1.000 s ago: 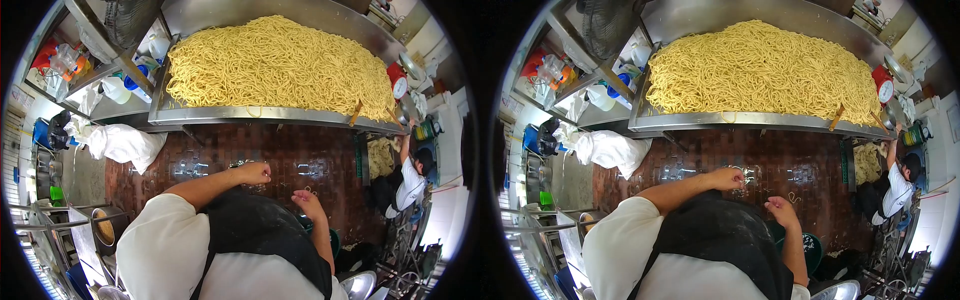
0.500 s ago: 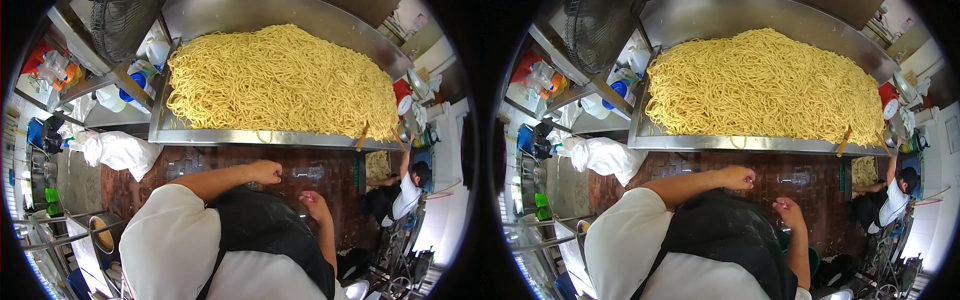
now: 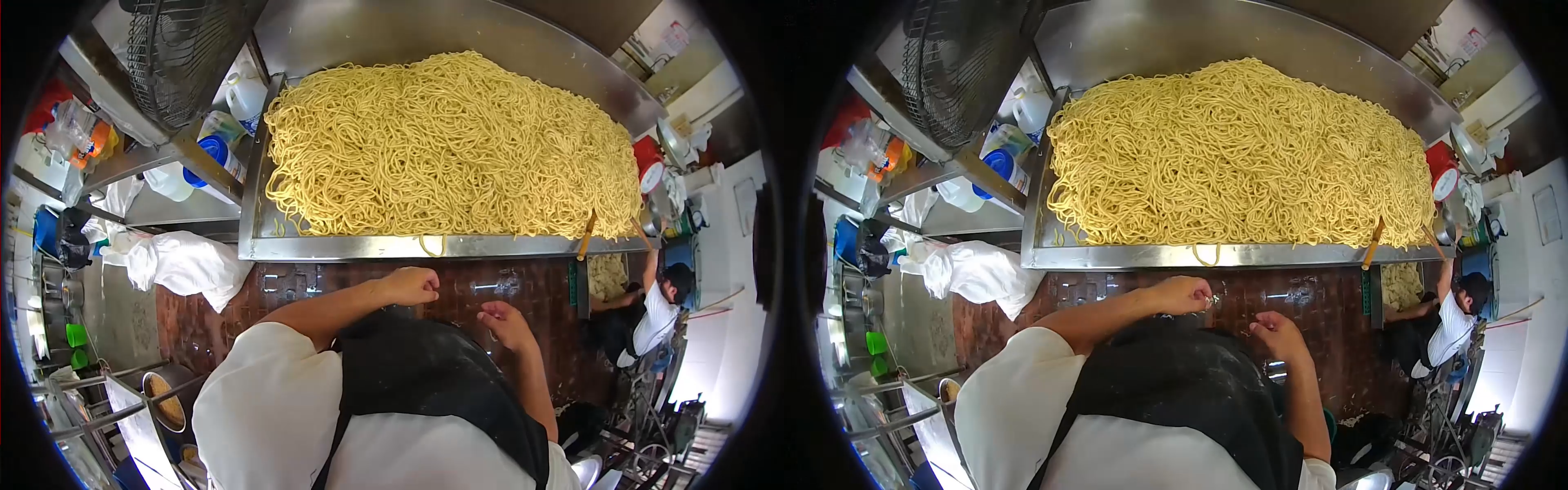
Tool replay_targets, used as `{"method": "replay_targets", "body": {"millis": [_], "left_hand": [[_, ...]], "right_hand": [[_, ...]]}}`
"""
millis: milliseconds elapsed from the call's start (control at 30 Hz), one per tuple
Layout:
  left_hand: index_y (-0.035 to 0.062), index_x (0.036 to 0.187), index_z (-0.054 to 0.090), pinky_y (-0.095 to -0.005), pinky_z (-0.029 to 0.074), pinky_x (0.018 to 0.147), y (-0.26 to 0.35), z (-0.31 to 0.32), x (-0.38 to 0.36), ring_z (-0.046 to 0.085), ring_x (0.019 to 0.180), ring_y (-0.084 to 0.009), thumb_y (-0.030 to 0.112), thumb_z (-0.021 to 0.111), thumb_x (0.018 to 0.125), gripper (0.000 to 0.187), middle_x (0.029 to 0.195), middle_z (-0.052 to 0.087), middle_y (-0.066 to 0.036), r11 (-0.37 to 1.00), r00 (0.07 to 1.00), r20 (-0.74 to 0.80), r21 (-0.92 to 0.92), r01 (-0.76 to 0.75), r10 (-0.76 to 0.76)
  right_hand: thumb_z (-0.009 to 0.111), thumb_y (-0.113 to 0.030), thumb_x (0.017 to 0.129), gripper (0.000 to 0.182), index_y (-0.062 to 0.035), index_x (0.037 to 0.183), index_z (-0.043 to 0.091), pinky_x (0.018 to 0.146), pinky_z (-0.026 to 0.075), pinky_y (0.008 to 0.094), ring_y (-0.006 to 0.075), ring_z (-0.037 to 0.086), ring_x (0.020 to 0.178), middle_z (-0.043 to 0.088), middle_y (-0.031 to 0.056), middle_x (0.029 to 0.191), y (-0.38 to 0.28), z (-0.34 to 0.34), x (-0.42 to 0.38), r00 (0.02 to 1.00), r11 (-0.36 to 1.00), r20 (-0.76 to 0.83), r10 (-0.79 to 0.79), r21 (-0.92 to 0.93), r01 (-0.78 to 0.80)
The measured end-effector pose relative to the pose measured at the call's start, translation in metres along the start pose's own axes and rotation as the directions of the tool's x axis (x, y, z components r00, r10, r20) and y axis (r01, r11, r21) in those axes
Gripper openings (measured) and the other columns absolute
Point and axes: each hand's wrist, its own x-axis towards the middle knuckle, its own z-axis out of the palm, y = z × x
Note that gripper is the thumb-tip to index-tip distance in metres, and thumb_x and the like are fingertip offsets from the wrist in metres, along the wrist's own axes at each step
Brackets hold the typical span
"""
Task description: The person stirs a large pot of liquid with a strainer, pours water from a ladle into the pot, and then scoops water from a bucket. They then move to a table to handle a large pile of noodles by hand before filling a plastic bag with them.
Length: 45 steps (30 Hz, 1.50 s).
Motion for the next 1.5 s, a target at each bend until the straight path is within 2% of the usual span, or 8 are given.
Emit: {"method": "replay_targets", "body": {"millis": [933, 1100, 1200, 1233, 1300, 1400, 1467, 1500], "left_hand": [[0.0030, 0.111, 0.065, -0.0314, 0.054, 0.080, 0.020, 0.019, 0.017, 0.068, 0.091, -0.0170, 0.027, 0.071, 0.088, 0.034, 0.100, 0.071, -0.009, 0.988, 0.979, 0.134, -0.031, -0.152, 0.154], [0.0076, 0.111, 0.067, -0.0335, 0.054, 0.078, 0.023, -0.025, 0.013, 0.068, 0.084, -0.0205, 0.030, 0.070, 0.087, 0.033, 0.094, 0.071, -0.010, 0.981, 0.977, -0.156, -0.112, -0.161, 0.143], [0.0064, 0.110, 0.067, -0.0347, 0.054, 0.077, 0.003, -0.098, 0.035, 0.069, 0.084, -0.0230, 0.028, 0.070, 0.088, 0.031, 0.092, 0.072, -0.011, 0.950, 0.787, -0.596, -0.121, -0.288, 0.162], [0.0050, 0.112, 0.067, -0.0346, 0.053, 0.080, 0.002, -0.132, 0.035, 0.069, 0.087, -0.0244, 0.029, 0.071, 0.086, 0.036, 0.093, 0.071, -0.013, 0.972, 0.702, -0.705, -0.081, -0.218, 0.099], [0.0046, 0.116, 0.066, -0.0379, 0.052, 0.086, -0.001, -0.198, 0.025, 0.067, 0.098, -0.0273, 0.032, 0.072, 0.085, 0.041, 0.105, 0.070, -0.016, 0.988, 0.575, -0.807, 0.071, -0.136, 0.137], [0.0054, 0.120, 0.065, -0.0411, 0.049, 0.096, -0.005, -0.268, 0.017, 0.061, 0.114, -0.0303, 0.035, 0.076, 0.079, 0.052, 0.122, 0.064, -0.019, 0.972, 0.592, -0.802, 0.195, 0.129, 0.082], [0.0037, 0.125, 0.063, -0.0398, 0.047, 0.101, -0.013, -0.299, 0.022, 0.057, 0.122, -0.0349, 0.040, 0.082, 0.069, 0.070, 0.131, 0.058, -0.023, 0.800, 0.766, -0.621, 0.367, 0.475, -0.170], [0.0052, 0.135, 0.055, -0.0440, 0.044, 0.107, -0.050, -0.308, 0.039, 0.053, 0.127, -0.0361, 0.043, 0.081, 0.066, 0.083, 0.137, 0.053, -0.023, 0.803, 0.804, -0.562, 0.379, 0.460, -0.195]], "right_hand": [[0.076, -0.029, 0.086, 0.040, -0.0008, 0.113, 0.067, 0.077, 0.052, 0.0308, 0.0147, 0.063, 0.087, 0.069, 0.0060, 0.094, 0.022, 0.026, -0.055, 0.970, 0.970, -0.035, 0.241, 0.040, -0.240], [0.075, -0.035, 0.085, 0.045, -0.0032, 0.115, 0.066, 0.065, 0.056, 0.0342, 0.0181, 0.067, 0.078, 0.068, 0.0075, 0.088, 0.029, 0.035, -0.041, 0.985, 0.988, -0.080, 0.153, 0.042, -0.150], [0.075, -0.034, 0.085, 0.046, -0.0033, 0.117, 0.066, 0.068, 0.056, 0.0337, 0.0182, 0.067, 0.077, 0.069, 0.0087, 0.090, 0.015, 0.038, -0.038, 0.992, 0.994, -0.067, 0.104, 0.025, -0.103], [0.076, -0.029, 0.087, 0.041, -0.0002, 0.114, 0.068, 0.086, 0.052, 0.0326, 0.0203, 0.066, 0.098, 0.071, 0.0131, 0.107, 0.006, 0.040, -0.037, 0.987, 0.989, -0.070, 0.143, -0.015, -0.144], [0.076, -0.029, 0.086, 0.040, 0.0001, 0.114, 0.068, 0.086, 0.052, 0.0327, 0.0199, 0.065, 0.097, 0.070, 0.0121, 0.105, -0.008, 0.044, -0.034, 0.991, 0.992, -0.040, 0.125, -0.027, -0.126], [0.077, -0.026, 0.086, 0.038, 0.0004, 0.113, 0.067, 0.082, 0.052, 0.0320, 0.0172, 0.064, 0.090, 0.069, 0.0090, 0.099, -0.015, 0.047, -0.029, 0.989, 0.989, -0.009, 0.145, 0.008, -0.145], [0.076, -0.030, 0.086, 0.042, 0.0013, 0.112, 0.065, 0.071, 0.053, 0.0310, 0.0172, 0.066, 0.080, 0.069, 0.0101, 0.093, -0.008, 0.046, -0.025, 0.989, 0.989, 0.006, 0.146, 0.024, -0.146], [0.076, -0.030, 0.086, 0.042, 0.0013, 0.112, 0.065, 0.071, 0.053, 0.0310, 0.0172, 0.066, 0.080, 0.069, 0.0101, 0.093, 0.002, 0.044, -0.022, 0.989, 0.989, 0.009, 0.145, 0.020, -0.146]]}}
